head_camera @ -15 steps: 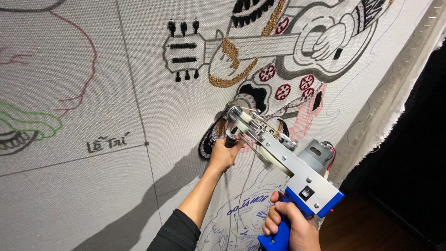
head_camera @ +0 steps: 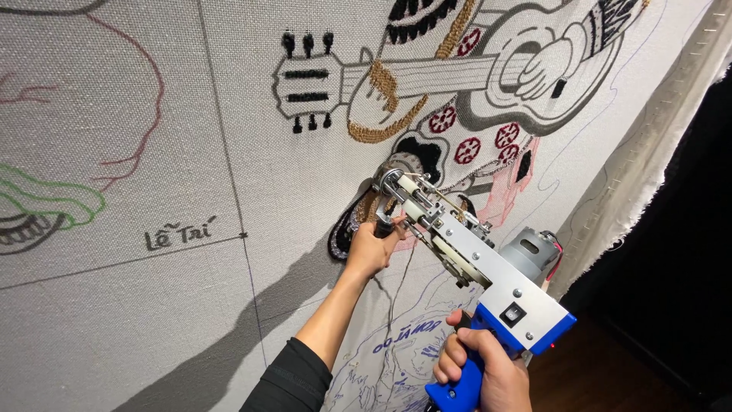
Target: The person uses a tufting gun to fill in a design on a rug canvas.
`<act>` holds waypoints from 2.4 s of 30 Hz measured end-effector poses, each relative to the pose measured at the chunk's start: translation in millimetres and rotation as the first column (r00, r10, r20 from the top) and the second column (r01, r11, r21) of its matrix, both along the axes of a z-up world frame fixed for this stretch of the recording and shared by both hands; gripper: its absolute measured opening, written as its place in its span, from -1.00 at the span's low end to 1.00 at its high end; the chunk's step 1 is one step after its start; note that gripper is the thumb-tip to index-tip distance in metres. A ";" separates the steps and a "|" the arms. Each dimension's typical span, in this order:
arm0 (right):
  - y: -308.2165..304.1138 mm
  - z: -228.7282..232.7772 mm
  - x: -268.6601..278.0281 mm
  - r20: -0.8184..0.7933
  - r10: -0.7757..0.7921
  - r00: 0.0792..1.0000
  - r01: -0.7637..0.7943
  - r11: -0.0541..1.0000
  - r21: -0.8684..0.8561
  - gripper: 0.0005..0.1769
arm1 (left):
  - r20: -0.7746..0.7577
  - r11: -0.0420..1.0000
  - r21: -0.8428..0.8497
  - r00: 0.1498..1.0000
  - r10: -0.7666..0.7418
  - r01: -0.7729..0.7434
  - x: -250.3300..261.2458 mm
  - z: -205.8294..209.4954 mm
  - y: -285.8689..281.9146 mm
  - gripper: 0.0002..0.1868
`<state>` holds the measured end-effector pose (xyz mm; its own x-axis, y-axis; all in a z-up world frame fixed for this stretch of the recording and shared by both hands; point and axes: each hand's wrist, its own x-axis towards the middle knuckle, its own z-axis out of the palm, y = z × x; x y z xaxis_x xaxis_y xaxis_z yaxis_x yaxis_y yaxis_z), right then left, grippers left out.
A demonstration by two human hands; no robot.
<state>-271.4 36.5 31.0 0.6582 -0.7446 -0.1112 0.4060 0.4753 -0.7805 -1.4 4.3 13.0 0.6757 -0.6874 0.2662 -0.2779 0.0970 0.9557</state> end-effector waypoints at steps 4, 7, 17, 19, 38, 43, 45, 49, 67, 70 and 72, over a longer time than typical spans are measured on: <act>5.4 5.3 1.5 -0.028 -0.054 0.998 0.054 0.999 -0.004 -0.65 | -0.003 1.000 0.013 1.000 0.013 -0.013 -2.9 6.1 2.8 -0.73; 3.2 2.6 0.6 -0.024 -0.033 0.999 0.033 0.999 -0.009 -0.69 | 0.040 0.991 -0.134 0.999 -0.006 0.011 4.8 -6.6 -8.3 -0.72; -0.6 4.2 -16.5 -0.052 -0.043 0.998 0.040 0.997 -0.061 -0.39 | -0.140 0.968 -0.071 0.958 -0.250 0.242 6.3 -9.5 -10.4 -0.63; -8.9 -3.4 -31.0 -0.049 -0.037 0.998 0.034 0.997 -0.065 -0.36 | -0.139 0.952 -0.051 0.941 -0.307 0.303 3.4 -16.9 -17.6 -0.57; -38.3 -26.7 -106.1 -0.027 0.014 1.000 -0.019 0.983 -0.180 -0.27 | -0.107 0.868 -0.155 0.865 -0.490 0.472 -60.9 0.0 -1.2 -0.75; -33.8 -26.3 -102.2 -0.090 -0.003 0.996 -0.010 0.989 -0.148 -0.27 | -0.137 0.893 -0.080 0.882 -0.451 0.444 -64.8 4.5 15.2 -0.72; -32.8 -27.2 -98.6 -0.109 -0.018 0.994 0.003 0.990 -0.139 -0.27 | -0.177 0.896 -0.116 0.879 -0.443 0.428 -63.1 -1.9 14.9 -0.70; -29.9 -26.7 -93.2 -0.141 -0.027 0.990 0.011 0.993 -0.114 -0.28 | -0.218 0.906 -0.117 0.880 -0.422 0.406 -59.4 -11.6 13.7 -0.68; -30.4 -27.9 -87.5 -0.054 0.053 0.997 -0.060 0.988 -0.142 -0.32 | -0.252 0.924 -0.091 0.889 -0.382 0.371 -54.0 -14.3 15.5 -0.57; -25.3 -19.9 -80.3 -0.132 0.009 0.991 -0.024 0.994 -0.111 -0.32 | -0.228 0.933 -0.087 0.905 -0.360 0.349 -49.6 -16.5 11.2 -0.62; -21.4 -14.7 -74.7 -0.140 -0.009 0.990 -0.005 0.995 -0.103 -0.33 | -0.206 0.928 -0.069 0.905 -0.372 0.366 -44.5 -18.7 6.1 -0.67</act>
<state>-346.1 15.0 16.3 0.6400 -0.7581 -0.1251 0.2901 0.3892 -0.8743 -46.0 10.4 -5.7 0.4177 -0.8929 0.1682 -0.0093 0.1809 0.9835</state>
